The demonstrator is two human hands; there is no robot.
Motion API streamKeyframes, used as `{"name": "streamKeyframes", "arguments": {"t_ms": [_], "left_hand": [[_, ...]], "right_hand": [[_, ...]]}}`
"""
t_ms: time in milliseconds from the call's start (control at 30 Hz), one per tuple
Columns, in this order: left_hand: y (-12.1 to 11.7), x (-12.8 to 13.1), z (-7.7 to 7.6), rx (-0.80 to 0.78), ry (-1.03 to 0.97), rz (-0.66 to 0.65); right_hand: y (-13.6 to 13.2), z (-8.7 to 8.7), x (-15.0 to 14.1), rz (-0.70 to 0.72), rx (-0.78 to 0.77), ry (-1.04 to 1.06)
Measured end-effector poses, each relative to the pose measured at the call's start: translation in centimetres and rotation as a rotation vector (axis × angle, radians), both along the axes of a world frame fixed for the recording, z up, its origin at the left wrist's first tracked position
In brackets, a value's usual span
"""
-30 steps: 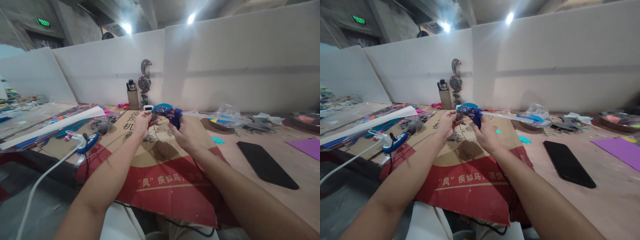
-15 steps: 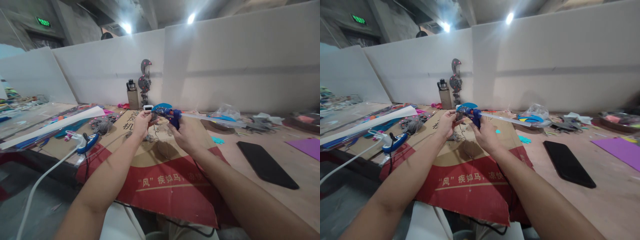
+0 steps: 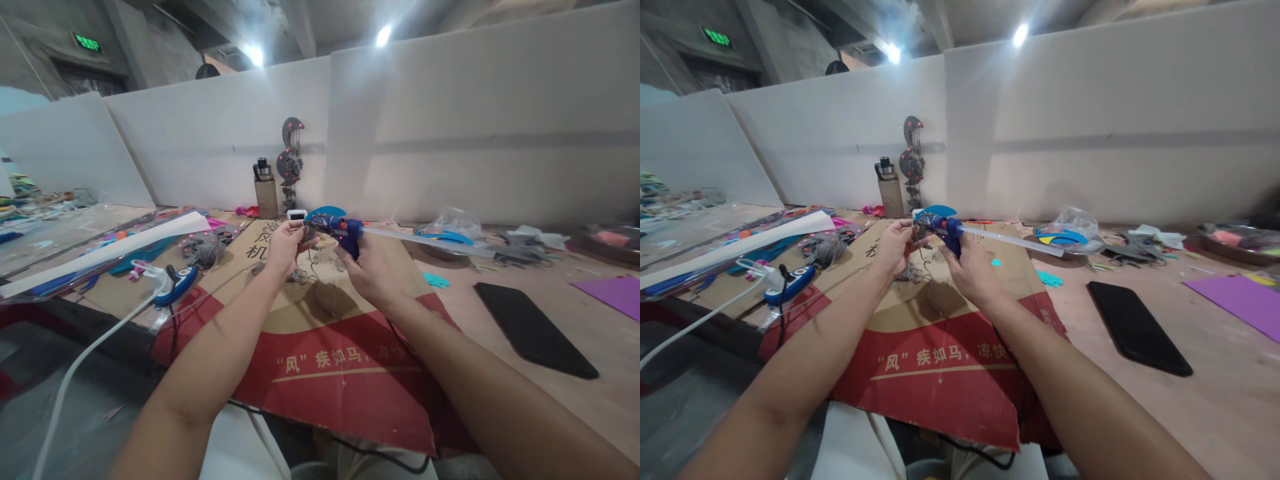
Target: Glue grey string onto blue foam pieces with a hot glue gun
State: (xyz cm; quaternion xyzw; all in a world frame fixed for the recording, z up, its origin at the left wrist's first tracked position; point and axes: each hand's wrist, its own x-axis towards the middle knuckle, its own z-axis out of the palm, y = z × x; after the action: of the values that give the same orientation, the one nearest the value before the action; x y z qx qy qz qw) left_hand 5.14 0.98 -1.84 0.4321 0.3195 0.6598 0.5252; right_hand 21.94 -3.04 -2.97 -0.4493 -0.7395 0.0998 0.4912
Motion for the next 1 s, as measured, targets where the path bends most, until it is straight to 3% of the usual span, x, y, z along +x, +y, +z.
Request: {"name": "streamKeyframes", "arguments": {"t_ms": [1000], "left_hand": [[-0.29, -0.05, 0.37, 0.007, -0.045, -0.006]], "right_hand": [[-0.31, 0.36, -0.06, -0.017, 0.022, -0.001]]}}
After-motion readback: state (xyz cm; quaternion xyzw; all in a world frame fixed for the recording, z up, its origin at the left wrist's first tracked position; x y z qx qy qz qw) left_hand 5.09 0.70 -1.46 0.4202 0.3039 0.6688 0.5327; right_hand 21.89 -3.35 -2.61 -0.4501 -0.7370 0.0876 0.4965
